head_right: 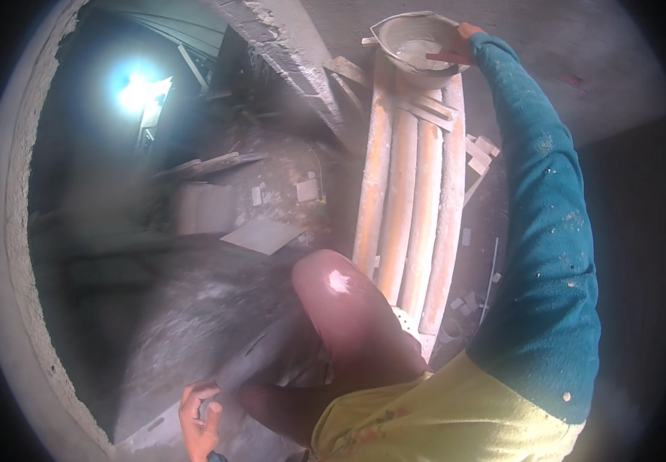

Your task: The person smooths a freshly plastered wall using a pink rectangular trowel. They repeatedly rub the trowel across the curved wall surface, occasionally dipping it into a bucket of water to keep the surface wet. The person works methodically across different sections of the wall, maintaining consistent pressure and motion.

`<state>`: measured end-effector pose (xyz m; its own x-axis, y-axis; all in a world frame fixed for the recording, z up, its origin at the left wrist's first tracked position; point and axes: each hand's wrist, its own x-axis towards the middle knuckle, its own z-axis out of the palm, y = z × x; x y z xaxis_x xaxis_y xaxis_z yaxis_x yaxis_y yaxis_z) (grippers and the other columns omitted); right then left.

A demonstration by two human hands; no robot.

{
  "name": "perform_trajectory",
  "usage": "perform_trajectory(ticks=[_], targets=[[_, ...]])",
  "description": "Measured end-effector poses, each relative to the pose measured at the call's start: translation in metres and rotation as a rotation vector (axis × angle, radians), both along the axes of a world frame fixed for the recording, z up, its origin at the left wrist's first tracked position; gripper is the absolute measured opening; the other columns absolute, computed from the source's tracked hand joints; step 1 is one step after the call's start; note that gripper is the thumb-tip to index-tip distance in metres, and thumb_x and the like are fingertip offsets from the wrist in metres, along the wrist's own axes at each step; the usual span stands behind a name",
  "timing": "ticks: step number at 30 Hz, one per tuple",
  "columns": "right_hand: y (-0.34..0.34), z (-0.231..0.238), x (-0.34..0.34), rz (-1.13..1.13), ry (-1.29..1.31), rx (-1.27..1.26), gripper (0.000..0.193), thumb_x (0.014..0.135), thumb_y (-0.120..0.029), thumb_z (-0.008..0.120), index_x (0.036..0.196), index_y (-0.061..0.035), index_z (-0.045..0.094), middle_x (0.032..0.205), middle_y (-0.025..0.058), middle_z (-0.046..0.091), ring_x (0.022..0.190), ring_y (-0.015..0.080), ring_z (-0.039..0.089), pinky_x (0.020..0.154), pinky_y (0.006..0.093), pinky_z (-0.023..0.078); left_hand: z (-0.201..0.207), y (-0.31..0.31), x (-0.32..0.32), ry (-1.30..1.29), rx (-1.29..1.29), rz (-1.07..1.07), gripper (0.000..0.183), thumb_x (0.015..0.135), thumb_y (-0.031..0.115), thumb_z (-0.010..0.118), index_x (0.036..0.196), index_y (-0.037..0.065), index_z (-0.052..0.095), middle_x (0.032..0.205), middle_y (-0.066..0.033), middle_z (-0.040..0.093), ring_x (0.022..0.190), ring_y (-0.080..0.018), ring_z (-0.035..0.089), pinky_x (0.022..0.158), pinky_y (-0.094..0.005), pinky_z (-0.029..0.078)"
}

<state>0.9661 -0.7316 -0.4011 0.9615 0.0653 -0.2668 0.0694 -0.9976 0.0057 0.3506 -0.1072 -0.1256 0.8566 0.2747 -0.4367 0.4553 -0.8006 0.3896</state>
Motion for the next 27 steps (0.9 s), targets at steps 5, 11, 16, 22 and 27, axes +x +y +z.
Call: perform_trajectory(ticks=[5, 11, 16, 22, 27], targets=[[0.001, -0.016, 0.026, 0.033, 0.049, -0.011, 0.045, 0.1, -0.042, 0.071, 0.129, -0.0093, 0.082, 0.124, 0.0153, 0.081, 0.11, 0.0304, 0.078, 0.1, 0.0442, 0.06, 0.007, -0.011, 0.001, 0.068, 0.041, 0.047, 0.036, 0.11, 0.035, 0.066, 0.132, 0.009, 0.077, 0.14, -0.018, 0.073, 0.144, -0.0412, 0.056, 0.127, -0.0523, 0.038], [-0.008, -0.013, 0.04, 0.052, 0.085, -0.005, 0.049, 0.101, -0.046, 0.067, 0.133, -0.0109, 0.081, 0.131, 0.0146, 0.079, 0.117, 0.0313, 0.076, 0.104, 0.0443, 0.058, 0.009, -0.009, -0.005, 0.105, 0.052, 0.079, 0.04, 0.11, 0.038, 0.066, 0.137, 0.009, 0.075, 0.148, -0.02, 0.068, 0.148, -0.0417, 0.053, 0.129, -0.0529, 0.035], [-0.041, 0.004, 0.041, 0.027, 0.126, 0.096, 0.052, 0.102, -0.049, 0.064, 0.136, -0.0123, 0.08, 0.137, 0.0141, 0.077, 0.122, 0.0321, 0.074, 0.108, 0.0444, 0.056, 0.008, -0.002, -0.01, 0.098, 0.064, 0.024, 0.041, 0.111, 0.038, 0.066, 0.14, 0.011, 0.074, 0.156, -0.0219, 0.062, 0.153, -0.0423, 0.048, 0.131, -0.0528, 0.033], [-0.084, -0.01, 0.009, -0.118, 0.144, 0.644, 0.05, 0.11, -0.042, 0.057, 0.141, -0.0073, 0.076, 0.143, 0.014, 0.075, 0.128, 0.0291, 0.071, 0.113, 0.0414, 0.052, 0.0, 0.005, -0.012, 0.08, 0.06, 0.071, 0.041, 0.111, 0.038, 0.065, 0.14, 0.01, 0.074, 0.158, -0.0234, 0.061, 0.157, -0.0414, 0.046, 0.132, -0.0538, 0.033], [-0.018, -0.032, -0.033, -0.077, 0.085, 1.298, 0.051, 0.115, -0.031, 0.054, 0.156, -0.0011, 0.063, 0.154, 0.0126, 0.067, 0.14, 0.0211, 0.062, 0.12, 0.0348, 0.045, 0.007, -0.009, -0.02, -0.086, -0.002, 0.17, 0.038, 0.096, 0.032, 0.082, 0.123, 0.005, 0.079, 0.15, -0.0222, 0.065, 0.137, -0.0389, 0.064, 0.112, -0.0467, 0.052]])
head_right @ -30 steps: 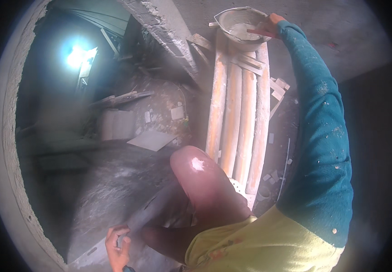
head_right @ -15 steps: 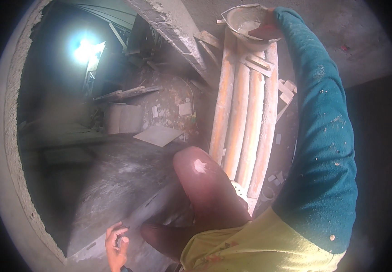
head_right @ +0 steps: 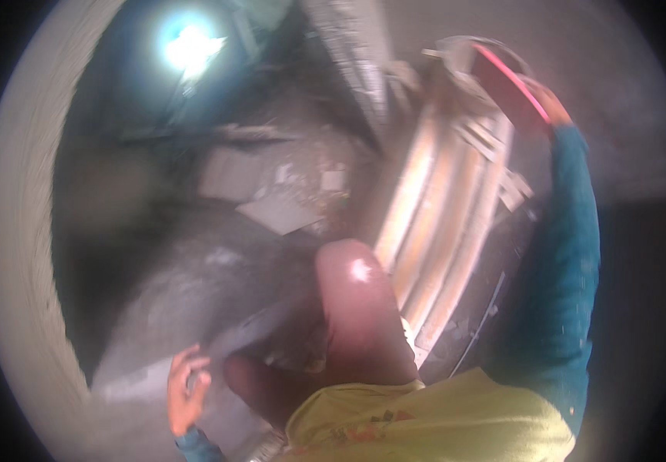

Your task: The person smooths a freshly plastered wall using a pink rectangular trowel. They repeatedly rub the trowel across the curved wall surface, occasionally dipping it into a bucket of water to keep the surface wet. The person works methodically across different sections of the wall, maintaining consistent pressure and motion.

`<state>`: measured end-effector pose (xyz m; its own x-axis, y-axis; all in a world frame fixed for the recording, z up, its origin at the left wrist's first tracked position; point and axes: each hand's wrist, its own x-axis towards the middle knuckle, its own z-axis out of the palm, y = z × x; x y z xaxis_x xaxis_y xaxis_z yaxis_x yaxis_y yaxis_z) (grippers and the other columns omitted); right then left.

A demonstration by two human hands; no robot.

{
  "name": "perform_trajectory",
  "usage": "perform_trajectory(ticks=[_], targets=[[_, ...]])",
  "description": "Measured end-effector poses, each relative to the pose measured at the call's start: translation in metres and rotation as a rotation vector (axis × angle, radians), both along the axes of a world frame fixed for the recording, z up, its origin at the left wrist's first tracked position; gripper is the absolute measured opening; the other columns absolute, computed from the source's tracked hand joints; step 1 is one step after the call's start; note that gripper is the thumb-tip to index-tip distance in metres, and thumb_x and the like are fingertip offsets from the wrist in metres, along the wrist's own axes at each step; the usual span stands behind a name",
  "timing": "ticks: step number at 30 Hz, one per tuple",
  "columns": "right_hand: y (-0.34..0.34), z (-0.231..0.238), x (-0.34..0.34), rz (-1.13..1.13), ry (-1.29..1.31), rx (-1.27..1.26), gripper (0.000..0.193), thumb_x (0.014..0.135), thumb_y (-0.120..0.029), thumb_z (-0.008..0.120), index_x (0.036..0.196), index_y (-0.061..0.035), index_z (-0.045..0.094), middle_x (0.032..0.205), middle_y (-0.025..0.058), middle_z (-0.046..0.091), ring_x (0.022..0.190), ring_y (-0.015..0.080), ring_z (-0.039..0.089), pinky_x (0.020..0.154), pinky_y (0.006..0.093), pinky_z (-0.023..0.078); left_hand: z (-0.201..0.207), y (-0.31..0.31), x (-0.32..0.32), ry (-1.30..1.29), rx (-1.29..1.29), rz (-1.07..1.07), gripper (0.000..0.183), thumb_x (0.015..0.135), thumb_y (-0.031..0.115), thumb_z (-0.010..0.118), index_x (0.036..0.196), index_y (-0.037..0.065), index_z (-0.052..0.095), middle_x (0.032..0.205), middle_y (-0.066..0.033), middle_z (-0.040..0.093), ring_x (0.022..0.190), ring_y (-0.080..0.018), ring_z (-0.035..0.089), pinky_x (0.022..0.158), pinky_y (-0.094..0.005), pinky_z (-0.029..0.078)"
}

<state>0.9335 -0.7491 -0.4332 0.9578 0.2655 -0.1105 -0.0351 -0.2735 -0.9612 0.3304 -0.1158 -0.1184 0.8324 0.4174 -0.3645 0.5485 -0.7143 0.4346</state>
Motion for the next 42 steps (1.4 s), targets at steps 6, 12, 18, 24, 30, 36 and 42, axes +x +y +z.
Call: perform_trajectory(ticks=[6, 12, 18, 24, 30, 36, 42], targets=[[0.133, -0.02, -0.159, 0.072, 0.202, 0.647, 0.093, 0.101, -0.045, 0.077, 0.171, 0.0013, 0.038, 0.159, 0.0151, 0.058, 0.142, 0.0286, 0.062, 0.119, 0.0425, 0.052, 0.015, 0.024, 0.0, -0.222, 0.05, -0.054, 0.026, 0.1, 0.018, 0.078, 0.123, 0.005, 0.079, 0.153, -0.0185, 0.065, 0.138, -0.0372, 0.064, 0.113, -0.0466, 0.051], [0.357, 0.026, -0.261, 0.408, 0.34, 0.971, 0.079, 0.107, -0.039, 0.07, 0.168, 0.0005, 0.04, 0.154, 0.0152, 0.061, 0.134, 0.0269, 0.066, 0.116, 0.0411, 0.052, 0.063, 0.062, -0.07, -0.847, 0.857, -0.087, 0.025, 0.092, 0.0, 0.077, 0.117, 0.002, 0.079, 0.115, -0.0137, 0.08, 0.11, -0.0313, 0.072, 0.1, -0.0417, 0.057], [0.519, 0.219, -0.401, 0.787, 0.14, 0.935, 0.068, 0.105, -0.031, 0.074, 0.159, 0.0014, 0.047, 0.143, 0.0115, 0.064, 0.125, 0.0195, 0.066, 0.107, 0.0354, 0.054, 0.123, 0.159, -0.121, -1.295, 1.601, 0.075, 0.024, 0.097, 0.007, 0.069, 0.119, 0.003, 0.077, 0.125, -0.0132, 0.073, 0.12, -0.032, 0.064, 0.105, -0.0461, 0.054], [0.602, 0.313, -0.514, 0.708, -0.452, 0.73, 0.049, 0.099, -0.021, 0.081, 0.136, 0.0014, 0.059, 0.121, 0.0083, 0.065, 0.113, 0.0179, 0.062, 0.1, 0.0336, 0.051, 0.14, 0.22, -0.118, -1.588, 1.568, -0.021, 0.035, 0.106, 0.019, 0.058, 0.132, -0.002, 0.067, 0.14, -0.0206, 0.06, 0.129, -0.0376, 0.058, 0.117, -0.0537, 0.048], [0.672, 0.347, -0.588, 0.305, -1.202, 0.578, 0.053, 0.085, -0.01, 0.092, 0.128, 0.0014, 0.062, 0.112, 0.0221, 0.07, 0.095, 0.0383, 0.072, 0.08, 0.0442, 0.059, 0.139, 0.227, -0.132, -1.723, 1.304, -0.145, 0.037, 0.105, 0.015, 0.051, 0.133, -0.006, 0.062, 0.139, -0.0233, 0.058, 0.128, -0.0408, 0.06, 0.115, -0.057, 0.052], [0.698, 0.346, -0.62, 0.155, -1.271, 0.48, 0.053, 0.083, -0.004, 0.093, 0.127, 0.0027, 0.063, 0.112, 0.0236, 0.072, 0.096, 0.0365, 0.074, 0.082, 0.0421, 0.06, 0.134, 0.239, -0.139, -1.8, 1.175, -0.246, 0.037, 0.104, 0.014, 0.047, 0.133, -0.005, 0.062, 0.139, -0.0224, 0.059, 0.128, -0.0419, 0.062, 0.112, -0.0564, 0.054], [0.709, 0.352, -0.62, 0.061, -1.284, 0.471, 0.05, 0.083, -0.005, 0.093, 0.124, 0.0013, 0.065, 0.115, 0.0215, 0.071, 0.096, 0.0355, 0.074, 0.083, 0.0411, 0.059, 0.135, 0.24, -0.135, -1.866, 1.113, -0.267, 0.038, 0.105, 0.016, 0.046, 0.132, -0.005, 0.063, 0.138, -0.0222, 0.061, 0.127, -0.0418, 0.064, 0.113, -0.056, 0.054]])
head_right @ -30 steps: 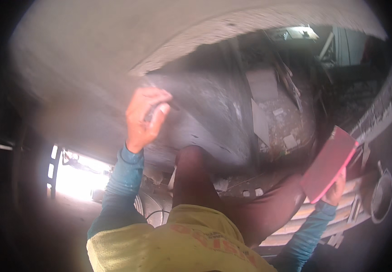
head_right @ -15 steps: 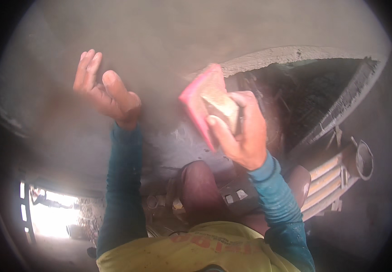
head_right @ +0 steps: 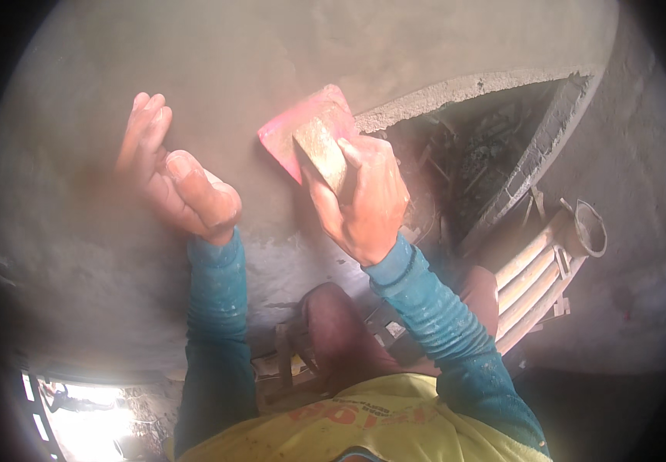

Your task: The person smooths a freshly plastered wall using a pink rectangular trowel. They repeatedly rub the trowel across the curved wall surface, occasionally dipping it into a bucket of water to keep the surface wet. The person works methodically across different sections of the wall, maintaining consistent pressure and motion.

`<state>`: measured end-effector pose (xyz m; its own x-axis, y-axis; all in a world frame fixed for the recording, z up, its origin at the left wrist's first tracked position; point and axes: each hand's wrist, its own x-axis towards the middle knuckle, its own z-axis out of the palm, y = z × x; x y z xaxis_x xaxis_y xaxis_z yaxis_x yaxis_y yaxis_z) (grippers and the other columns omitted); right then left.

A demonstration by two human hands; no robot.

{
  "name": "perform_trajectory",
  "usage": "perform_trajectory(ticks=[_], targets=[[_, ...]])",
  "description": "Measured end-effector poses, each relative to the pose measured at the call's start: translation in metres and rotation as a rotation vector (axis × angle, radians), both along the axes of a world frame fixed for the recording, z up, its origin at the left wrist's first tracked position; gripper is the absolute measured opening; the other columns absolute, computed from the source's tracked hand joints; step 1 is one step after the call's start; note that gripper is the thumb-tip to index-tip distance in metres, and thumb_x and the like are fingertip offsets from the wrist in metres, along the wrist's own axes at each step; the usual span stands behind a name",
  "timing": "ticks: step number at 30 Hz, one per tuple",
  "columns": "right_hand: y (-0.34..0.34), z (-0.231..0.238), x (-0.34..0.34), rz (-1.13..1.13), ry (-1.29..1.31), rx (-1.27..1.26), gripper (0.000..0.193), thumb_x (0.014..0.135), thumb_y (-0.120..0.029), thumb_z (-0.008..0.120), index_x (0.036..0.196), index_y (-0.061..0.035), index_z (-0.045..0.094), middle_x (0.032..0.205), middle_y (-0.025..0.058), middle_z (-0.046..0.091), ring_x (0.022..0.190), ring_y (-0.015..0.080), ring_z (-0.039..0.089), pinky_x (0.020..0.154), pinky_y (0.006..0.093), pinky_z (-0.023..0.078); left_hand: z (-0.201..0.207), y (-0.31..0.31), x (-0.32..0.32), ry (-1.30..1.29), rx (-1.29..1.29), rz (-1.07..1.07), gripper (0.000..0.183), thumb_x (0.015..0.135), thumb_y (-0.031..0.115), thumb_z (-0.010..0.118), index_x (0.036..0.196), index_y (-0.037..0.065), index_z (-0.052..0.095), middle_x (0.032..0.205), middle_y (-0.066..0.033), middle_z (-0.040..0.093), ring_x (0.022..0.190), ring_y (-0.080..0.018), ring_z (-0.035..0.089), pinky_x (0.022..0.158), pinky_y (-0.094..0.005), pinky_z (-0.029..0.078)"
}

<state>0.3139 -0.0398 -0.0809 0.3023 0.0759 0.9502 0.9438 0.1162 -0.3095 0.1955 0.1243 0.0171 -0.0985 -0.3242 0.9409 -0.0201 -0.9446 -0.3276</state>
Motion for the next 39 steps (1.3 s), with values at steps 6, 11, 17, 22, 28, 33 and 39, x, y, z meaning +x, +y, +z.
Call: perform_trajectory(ticks=[6, 11, 17, 22, 28, 33, 39], targets=[[0.007, 0.011, -0.003, 0.021, -0.005, 0.003, 0.047, 0.08, -0.005, 0.093, 0.119, 0.0028, 0.068, 0.106, 0.0229, 0.071, 0.095, 0.0406, 0.073, 0.083, 0.0444, 0.059, -0.004, -0.003, 0.003, -0.024, -0.056, -0.03, 0.041, 0.106, 0.019, 0.045, 0.132, -0.007, 0.062, 0.137, -0.0223, 0.061, 0.13, -0.0415, 0.063, 0.114, -0.0555, 0.054], [-0.011, -0.011, -0.021, 0.185, -0.05, -0.268, 0.048, 0.077, -0.009, 0.089, 0.119, 0.0029, 0.07, 0.111, 0.0208, 0.073, 0.1, 0.0404, 0.074, 0.089, 0.0456, 0.06, -0.004, 0.0, -0.001, 0.041, -0.027, -0.103, 0.044, 0.107, 0.021, 0.043, 0.138, -0.006, 0.057, 0.139, -0.0226, 0.06, 0.134, -0.0417, 0.06, 0.118, -0.0568, 0.05], [-0.032, -0.002, 0.005, 0.18, -0.094, -0.183, 0.047, 0.08, -0.006, 0.089, 0.123, 0.0014, 0.07, 0.112, 0.0204, 0.073, 0.098, 0.0385, 0.073, 0.085, 0.0455, 0.059, -0.006, -0.005, -0.009, 0.114, -0.109, -0.138, 0.046, 0.109, 0.027, 0.042, 0.141, -0.004, 0.056, 0.143, -0.0223, 0.06, 0.143, -0.0428, 0.053, 0.121, -0.0576, 0.046], [-0.038, 0.038, 0.032, -0.029, -0.214, -0.245, 0.062, 0.075, -0.009, 0.089, 0.135, -0.0086, 0.072, 0.122, 0.0109, 0.072, 0.104, 0.0306, 0.064, 0.087, 0.0427, 0.045, -0.007, -0.002, -0.009, 0.12, -0.11, -0.119, 0.048, 0.11, 0.029, 0.042, 0.142, -0.003, 0.056, 0.145, -0.0218, 0.06, 0.146, -0.0413, 0.051, 0.122, -0.0554, 0.045], [-0.041, 0.061, 0.044, -0.128, -0.398, -0.269, 0.064, 0.071, -0.005, 0.084, 0.133, -0.0148, 0.073, 0.125, 0.0038, 0.072, 0.107, 0.0287, 0.064, 0.09, 0.0437, 0.044, -0.009, -0.004, -0.009, 0.116, -0.126, -0.142, 0.048, 0.112, 0.03, 0.041, 0.142, -0.004, 0.057, 0.145, -0.0213, 0.06, 0.147, -0.0405, 0.051, 0.123, -0.0545, 0.044], [-0.034, 0.072, 0.054, -0.159, -0.499, -0.26, 0.061, 0.072, -0.008, 0.083, 0.131, -0.0164, 0.074, 0.124, 0.002, 0.072, 0.106, 0.0279, 0.065, 0.091, 0.0441, 0.044, -0.007, -0.006, -0.009, 0.118, -0.117, -0.111, 0.048, 0.112, 0.031, 0.041, 0.14, -0.004, 0.058, 0.144, -0.0218, 0.061, 0.146, -0.0412, 0.052, 0.123, -0.0552, 0.044], [-0.037, 0.047, 0.044, -0.13, -0.541, -0.376, 0.052, 0.078, -0.014, 0.078, 0.129, -0.0164, 0.074, 0.12, 0.0005, 0.071, 0.101, 0.0248, 0.064, 0.09, 0.0433, 0.044, -0.007, -0.004, -0.01, 0.115, -0.104, -0.1, 0.047, 0.112, 0.03, 0.041, 0.137, -0.005, 0.061, 0.143, -0.0223, 0.061, 0.144, -0.0421, 0.053, 0.122, -0.0555, 0.045]])
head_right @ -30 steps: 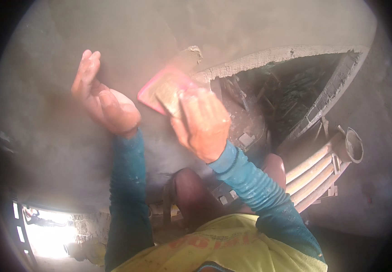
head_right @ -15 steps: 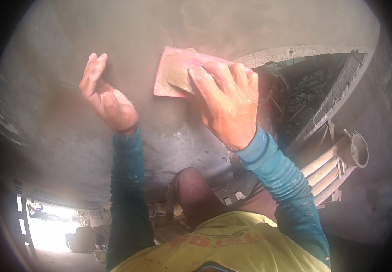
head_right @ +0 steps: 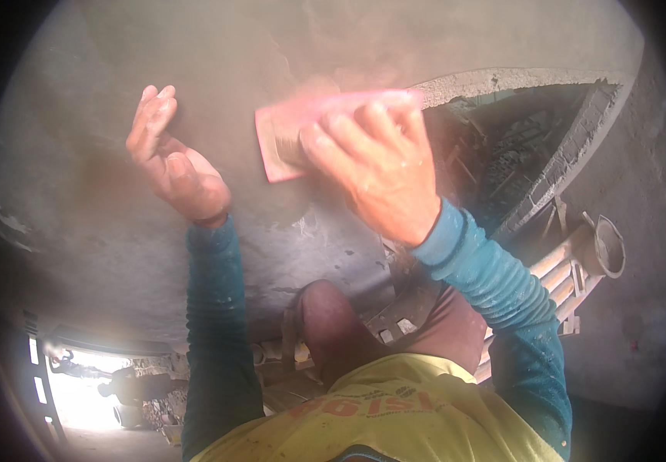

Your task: The person smooths a freshly plastered wall using a pink rectangular trowel. They repeatedly rub the trowel across the curved wall surface, occasionally dipping it into a bucket of water to keep the surface wet. The person works methodically across different sections of the wall, maintaining consistent pressure and motion.

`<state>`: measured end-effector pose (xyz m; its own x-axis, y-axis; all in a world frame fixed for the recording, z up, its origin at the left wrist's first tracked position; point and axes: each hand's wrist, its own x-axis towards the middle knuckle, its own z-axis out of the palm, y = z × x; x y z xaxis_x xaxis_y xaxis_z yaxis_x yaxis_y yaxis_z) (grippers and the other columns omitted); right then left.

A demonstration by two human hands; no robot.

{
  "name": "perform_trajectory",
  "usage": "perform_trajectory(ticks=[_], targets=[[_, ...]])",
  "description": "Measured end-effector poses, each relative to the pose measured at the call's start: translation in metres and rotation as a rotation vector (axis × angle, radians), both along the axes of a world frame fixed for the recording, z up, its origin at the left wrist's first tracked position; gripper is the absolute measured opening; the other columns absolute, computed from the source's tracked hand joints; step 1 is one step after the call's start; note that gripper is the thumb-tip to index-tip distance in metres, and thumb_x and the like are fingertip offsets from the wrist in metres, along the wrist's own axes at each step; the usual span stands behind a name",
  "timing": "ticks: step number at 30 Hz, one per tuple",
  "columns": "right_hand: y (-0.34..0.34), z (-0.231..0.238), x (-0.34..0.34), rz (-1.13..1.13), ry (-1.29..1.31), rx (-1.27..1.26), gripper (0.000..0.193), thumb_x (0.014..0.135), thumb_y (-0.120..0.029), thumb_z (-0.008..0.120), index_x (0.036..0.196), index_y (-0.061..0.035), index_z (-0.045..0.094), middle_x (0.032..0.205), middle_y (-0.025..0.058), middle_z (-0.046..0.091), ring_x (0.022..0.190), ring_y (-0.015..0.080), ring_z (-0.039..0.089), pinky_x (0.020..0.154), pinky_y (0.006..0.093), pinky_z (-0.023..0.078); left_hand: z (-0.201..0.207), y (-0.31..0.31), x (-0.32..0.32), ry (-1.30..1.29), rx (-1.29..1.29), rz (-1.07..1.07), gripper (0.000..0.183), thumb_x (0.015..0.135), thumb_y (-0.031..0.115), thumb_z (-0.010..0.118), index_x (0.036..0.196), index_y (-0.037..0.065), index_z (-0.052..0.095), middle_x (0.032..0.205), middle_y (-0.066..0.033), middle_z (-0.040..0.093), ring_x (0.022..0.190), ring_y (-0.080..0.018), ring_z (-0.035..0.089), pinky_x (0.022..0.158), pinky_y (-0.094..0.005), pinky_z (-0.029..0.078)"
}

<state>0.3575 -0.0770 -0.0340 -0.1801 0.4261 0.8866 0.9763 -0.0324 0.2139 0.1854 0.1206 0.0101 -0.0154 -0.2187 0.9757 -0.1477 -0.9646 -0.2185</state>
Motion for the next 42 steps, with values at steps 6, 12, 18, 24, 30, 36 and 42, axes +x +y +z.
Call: perform_trajectory(ticks=[6, 12, 18, 24, 30, 36, 42], targets=[[-0.013, -0.041, -0.013, 0.07, 0.054, -0.154, 0.046, 0.083, -0.018, 0.073, 0.129, -0.0163, 0.07, 0.118, -0.0002, 0.067, 0.1, 0.0243, 0.06, 0.089, 0.0465, 0.046, 0.001, 0.002, 0.001, -0.005, 0.039, 0.022, 0.046, 0.111, 0.03, 0.042, 0.134, -0.004, 0.063, 0.14, -0.0229, 0.063, 0.142, -0.043, 0.054, 0.12, -0.0553, 0.047], [-0.02, -0.017, -0.007, 0.043, 0.034, -0.04, 0.048, 0.076, -0.017, 0.074, 0.125, -0.0173, 0.072, 0.113, -0.0028, 0.066, 0.093, 0.0217, 0.06, 0.082, 0.042, 0.043, 0.001, 0.002, 0.001, -0.008, 0.061, 0.068, 0.045, 0.111, 0.028, 0.04, 0.133, -0.004, 0.062, 0.137, -0.021, 0.063, 0.136, -0.0406, 0.059, 0.12, -0.0573, 0.047], [-0.004, 0.012, 0.009, 0.004, -0.107, 0.126, 0.046, 0.075, -0.018, 0.074, 0.12, -0.0221, 0.073, 0.11, -0.0052, 0.068, 0.092, 0.0193, 0.061, 0.085, 0.0393, 0.044, 0.003, 0.003, 0.001, -0.003, 0.074, 0.079, 0.045, 0.11, 0.027, 0.04, 0.132, -0.004, 0.063, 0.136, -0.0214, 0.065, 0.135, -0.0405, 0.06, 0.12, -0.0575, 0.047], [0.005, 0.021, 0.016, -0.035, -0.144, 0.144, 0.047, 0.077, -0.021, 0.075, 0.124, -0.0235, 0.074, 0.113, -0.0058, 0.069, 0.096, 0.0198, 0.063, 0.09, 0.0401, 0.045, 0.005, -0.002, -0.002, 0.024, 0.093, 0.136, 0.045, 0.115, 0.029, 0.036, 0.133, -0.003, 0.062, 0.137, -0.0185, 0.064, 0.134, -0.0358, 0.063, 0.124, -0.0603, 0.044], [-0.008, -0.031, -0.001, 0.05, -0.188, -0.182, 0.047, 0.083, -0.026, 0.069, 0.129, -0.0168, 0.07, 0.108, -0.0002, 0.058, 0.102, 0.021, 0.059, 0.09, 0.0445, 0.048, 0.004, -0.003, -0.001, 0.012, 0.083, 0.119, 0.044, 0.112, 0.028, 0.038, 0.131, -0.002, 0.064, 0.136, -0.0206, 0.066, 0.136, -0.0402, 0.06, 0.121, -0.0588, 0.046], [-0.021, -0.015, 0.001, -0.008, -0.128, -0.101, 0.05, 0.081, -0.024, 0.071, 0.13, -0.0193, 0.072, 0.11, -0.002, 0.064, 0.095, 0.0214, 0.059, 0.087, 0.0442, 0.047, 0.003, 0.0, 0.002, -0.006, 0.101, 0.129, 0.042, 0.107, 0.025, 0.041, 0.128, -0.002, 0.066, 0.134, -0.022, 0.069, 0.133, -0.042, 0.059, 0.118, -0.0582, 0.048], [-0.004, 0.029, 0.013, -0.064, -0.152, 0.094, 0.052, 0.078, -0.02, 0.082, 0.129, -0.0275, 0.078, 0.117, -0.0075, 0.072, 0.097, 0.0205, 0.062, 0.092, 0.0395, 0.043, 0.004, -0.002, -0.007, 0.044, 0.094, 0.181, 0.046, 0.114, 0.028, 0.034, 0.133, -0.002, 0.063, 0.139, -0.0194, 0.064, 0.141, -0.0414, 0.058, 0.122, -0.0584, 0.045]])
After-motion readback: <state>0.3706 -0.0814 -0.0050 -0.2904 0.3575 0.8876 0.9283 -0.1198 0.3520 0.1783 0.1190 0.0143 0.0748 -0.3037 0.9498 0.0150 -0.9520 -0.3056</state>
